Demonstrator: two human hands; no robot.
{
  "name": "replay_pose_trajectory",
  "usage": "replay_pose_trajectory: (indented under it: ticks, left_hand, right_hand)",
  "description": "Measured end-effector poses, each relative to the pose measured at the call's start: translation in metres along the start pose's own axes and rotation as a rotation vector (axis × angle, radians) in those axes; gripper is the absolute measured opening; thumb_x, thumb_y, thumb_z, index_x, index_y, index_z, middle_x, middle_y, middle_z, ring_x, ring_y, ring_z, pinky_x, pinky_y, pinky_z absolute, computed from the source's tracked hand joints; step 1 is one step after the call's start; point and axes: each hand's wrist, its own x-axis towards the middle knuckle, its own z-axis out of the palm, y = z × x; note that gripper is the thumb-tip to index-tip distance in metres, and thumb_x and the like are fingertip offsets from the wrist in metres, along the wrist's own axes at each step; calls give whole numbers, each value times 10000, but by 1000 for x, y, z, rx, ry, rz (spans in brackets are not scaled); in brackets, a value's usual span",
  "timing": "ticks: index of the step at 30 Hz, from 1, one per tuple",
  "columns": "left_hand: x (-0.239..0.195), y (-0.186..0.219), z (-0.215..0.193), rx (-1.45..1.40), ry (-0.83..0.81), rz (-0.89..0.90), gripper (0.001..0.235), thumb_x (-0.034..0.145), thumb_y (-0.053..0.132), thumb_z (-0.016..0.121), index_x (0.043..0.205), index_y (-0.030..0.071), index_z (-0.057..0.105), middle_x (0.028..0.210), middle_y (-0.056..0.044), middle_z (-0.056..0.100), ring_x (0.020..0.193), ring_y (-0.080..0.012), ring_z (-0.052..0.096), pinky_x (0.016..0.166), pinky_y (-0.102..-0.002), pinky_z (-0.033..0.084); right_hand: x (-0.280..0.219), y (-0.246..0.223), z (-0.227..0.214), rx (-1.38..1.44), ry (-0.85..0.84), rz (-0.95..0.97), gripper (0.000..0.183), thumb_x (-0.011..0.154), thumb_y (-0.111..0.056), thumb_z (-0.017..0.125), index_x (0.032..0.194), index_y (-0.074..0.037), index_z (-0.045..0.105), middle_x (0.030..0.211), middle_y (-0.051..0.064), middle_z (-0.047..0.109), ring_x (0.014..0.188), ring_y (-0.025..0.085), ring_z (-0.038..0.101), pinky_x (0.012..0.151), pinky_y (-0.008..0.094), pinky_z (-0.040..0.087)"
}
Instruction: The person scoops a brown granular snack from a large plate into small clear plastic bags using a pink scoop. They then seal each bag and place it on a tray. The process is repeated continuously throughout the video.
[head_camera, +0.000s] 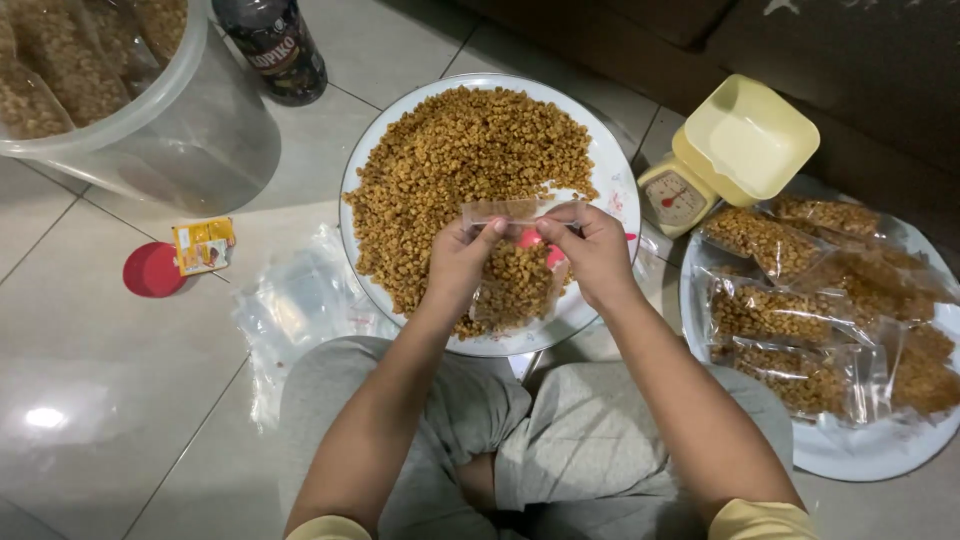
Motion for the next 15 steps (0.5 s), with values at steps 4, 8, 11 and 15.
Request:
replay_pose_trajectory:
  ticks: [4, 8, 11, 15]
  left_hand:
    - [-4, 8, 5, 26, 2, 13, 174, 944, 178, 761, 1015, 19, 755, 858, -128, 759, 816, -139, 672, 828, -311, 520]
    - [-3, 1, -1, 26, 9, 9, 171, 953, 175, 744, 1008, 13, 741, 848, -120, 756, 810, -141, 692, 809, -285, 523]
    - [-3, 4, -5, 26, -11, 3, 170, 950, 164, 746, 1030, 14, 744, 898, -123, 759, 867, -166, 694, 837, -314, 531]
    - [-5, 11, -5, 68, -137, -34, 231, 886, 140, 821, 1069, 8, 771, 1006, -179, 780, 958, -246, 751, 878, -373, 568]
  right_hand:
    - [-2, 2, 1, -1, 2, -28, 131, 906, -124, 832, 947, -30, 750, 786, 38, 672, 738, 62, 616, 698, 227, 552]
    - [-7, -7, 7, -36, -2, -46, 120, 897, -113, 835, 921, -30, 752, 802, 65, 690, 760, 80, 625, 709, 236, 533]
    - [-4, -1, 3, 21, -18, -7, 114, 877, -76, 838, 929, -23, 752, 824, 68, 709, 782, 84, 651, 725, 238, 547]
    - [-8, -27, 9, 60, -132, 42, 106, 859, -51, 825, 936, -6, 768, 863, 59, 719, 838, 87, 642, 758, 248, 540]
